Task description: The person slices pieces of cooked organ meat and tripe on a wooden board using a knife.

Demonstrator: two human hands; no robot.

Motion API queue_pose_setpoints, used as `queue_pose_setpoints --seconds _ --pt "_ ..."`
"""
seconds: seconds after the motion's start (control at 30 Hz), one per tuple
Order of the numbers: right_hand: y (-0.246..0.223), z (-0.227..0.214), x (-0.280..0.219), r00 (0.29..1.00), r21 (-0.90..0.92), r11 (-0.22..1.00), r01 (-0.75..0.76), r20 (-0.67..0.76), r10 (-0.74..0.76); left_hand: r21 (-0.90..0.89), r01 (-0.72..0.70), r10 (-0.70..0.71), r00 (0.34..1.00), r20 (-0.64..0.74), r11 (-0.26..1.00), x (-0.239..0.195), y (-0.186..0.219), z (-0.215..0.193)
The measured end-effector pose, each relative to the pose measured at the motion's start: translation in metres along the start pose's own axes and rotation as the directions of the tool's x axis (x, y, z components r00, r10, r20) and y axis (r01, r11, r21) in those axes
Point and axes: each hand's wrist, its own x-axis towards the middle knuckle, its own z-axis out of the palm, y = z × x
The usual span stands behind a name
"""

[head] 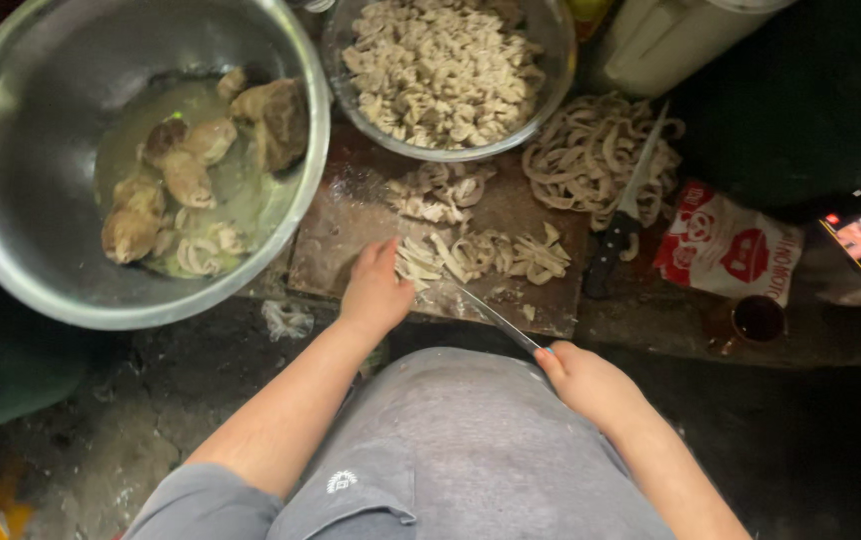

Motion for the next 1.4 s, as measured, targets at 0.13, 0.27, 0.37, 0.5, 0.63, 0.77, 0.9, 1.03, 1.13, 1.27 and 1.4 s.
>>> queue_pose_setpoints --seconds 0.13,0.27,0.37,0.5,0.63,0.77,0.9,1.03,1.13,1.27,1.4 --pt "0.030 0.002 -0.024 0.996 0.081 0.995 -0.065 -0.055 0.070 0.034 -0.064 0.058 0.988 0.141 0.997 0.024 0.028 0.030" --pt "0.051 0.004 -0.042 0.976 0.159 0.967 -0.200 -0.052 0.211 0.051 -0.111 0.102 0.984 0.149 0.993 0.031 0.057 0.062" --pt "0.063 0.010 -0.049 0.967 0.242 0.944 -0.225 -0.062 0.246 0.047 -0.089 0.078 0.978 0.193 0.995 0.036 0.080 0.070" --pt "0.074 0.017 -0.055 0.955 0.301 0.920 -0.252 -0.074 0.286 -0.001 -0.127 0.124 0.965 0.232 0.992 0.038 0.101 0.072" --pt "0.078 0.019 -0.059 0.951 0.303 0.915 -0.266 -0.074 0.300 -0.041 -0.169 0.174 0.944 0.281 0.985 0.039 0.096 0.071" --pt "0.081 0.023 -0.062 0.955 0.323 0.913 -0.248 -0.078 0.287 -0.006 -0.402 0.397 0.900 0.180 0.915 0.050 0.065 0.044" --pt "0.082 0.029 -0.062 0.956 0.338 0.909 -0.244 -0.076 0.285 0.284 -0.591 0.570 0.806 0.160 0.755 0.080 0.060 0.022" --pt "0.080 0.030 -0.061 0.958 0.316 0.914 -0.254 -0.052 0.283 0.489 -0.706 0.549 0.707 0.446 0.512 0.124 0.067 0.039" --pt "0.076 0.028 -0.064 0.956 0.313 0.912 -0.266 -0.034 0.291 0.369 -0.616 0.461 0.777 0.429 0.695 0.150 0.071 0.069" --pt "0.073 0.023 -0.063 0.948 0.320 0.897 -0.304 0.013 0.317 0.416 -0.384 0.175 0.872 0.457 0.824 0.154 0.067 0.087" --pt "0.076 0.022 -0.060 0.955 0.319 0.904 -0.285 0.008 0.298 0.455 -0.350 0.176 0.907 0.382 0.818 0.149 0.057 0.079"
